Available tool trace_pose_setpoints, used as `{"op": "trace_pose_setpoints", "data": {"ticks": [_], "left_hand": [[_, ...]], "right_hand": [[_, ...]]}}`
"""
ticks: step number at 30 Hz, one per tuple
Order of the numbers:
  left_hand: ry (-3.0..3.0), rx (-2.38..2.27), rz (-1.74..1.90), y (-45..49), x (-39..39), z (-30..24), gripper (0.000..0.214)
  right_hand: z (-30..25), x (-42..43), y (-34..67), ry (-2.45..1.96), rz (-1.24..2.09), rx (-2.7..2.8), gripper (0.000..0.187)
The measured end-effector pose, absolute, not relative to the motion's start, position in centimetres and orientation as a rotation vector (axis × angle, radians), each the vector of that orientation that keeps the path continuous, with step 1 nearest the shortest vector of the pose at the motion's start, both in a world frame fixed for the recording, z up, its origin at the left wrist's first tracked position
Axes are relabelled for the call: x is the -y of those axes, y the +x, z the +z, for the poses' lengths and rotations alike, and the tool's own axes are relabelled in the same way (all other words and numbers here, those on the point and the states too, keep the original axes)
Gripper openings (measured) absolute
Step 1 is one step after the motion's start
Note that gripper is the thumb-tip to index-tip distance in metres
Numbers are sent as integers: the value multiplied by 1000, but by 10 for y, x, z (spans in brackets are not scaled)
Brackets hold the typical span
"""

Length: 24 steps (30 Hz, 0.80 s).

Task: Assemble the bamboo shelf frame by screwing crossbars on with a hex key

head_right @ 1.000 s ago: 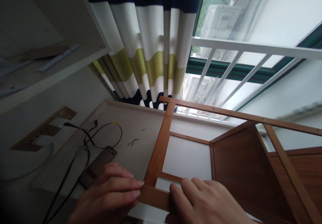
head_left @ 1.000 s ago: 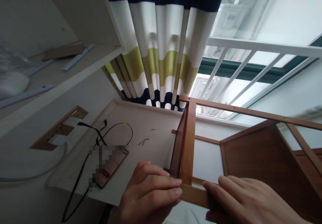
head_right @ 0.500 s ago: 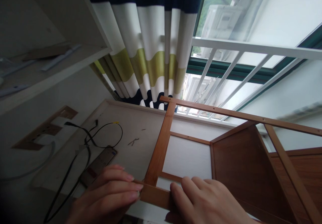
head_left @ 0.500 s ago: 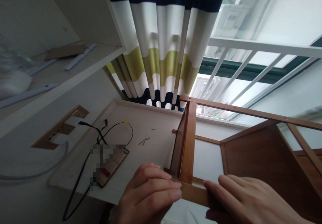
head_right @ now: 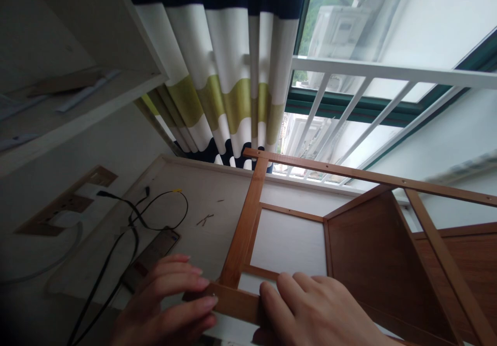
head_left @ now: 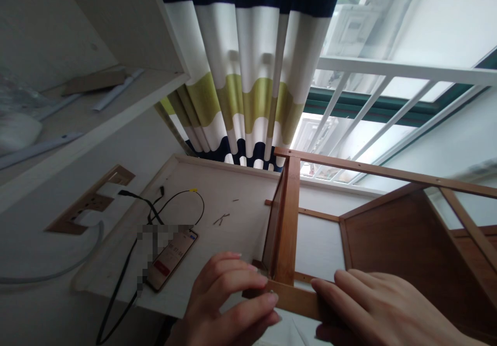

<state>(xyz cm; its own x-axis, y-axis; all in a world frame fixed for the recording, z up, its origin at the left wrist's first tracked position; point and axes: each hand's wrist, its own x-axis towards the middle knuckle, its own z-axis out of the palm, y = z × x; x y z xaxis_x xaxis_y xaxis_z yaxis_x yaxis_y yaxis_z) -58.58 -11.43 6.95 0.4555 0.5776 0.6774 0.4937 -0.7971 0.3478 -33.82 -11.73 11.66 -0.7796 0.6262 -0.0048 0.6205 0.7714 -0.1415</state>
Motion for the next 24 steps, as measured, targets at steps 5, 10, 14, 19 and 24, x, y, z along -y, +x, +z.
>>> {"op": "trace_pose_setpoints", "data": {"ticks": [5, 10, 14, 19, 24], "left_hand": [[2079, -928, 1758, -575, 125, 43, 21], [1597, -1032, 1620, -557, 131, 14, 60], [1594, -885, 1488, -549, 125, 5, 56], [1512, -712, 1560, -546, 116, 7, 37], [1474, -594, 1538, -547, 112, 9, 30]], "right_hand": [[125, 113, -341, -1013, 121, 2850, 25], [144, 108, -338, -926, -8, 2739, 39], [153, 109, -342, -958, -3, 2628, 28], [153, 112, -356, -1039, 125, 2703, 26], [153, 119, -376, -1109, 240, 2644, 25]]}}
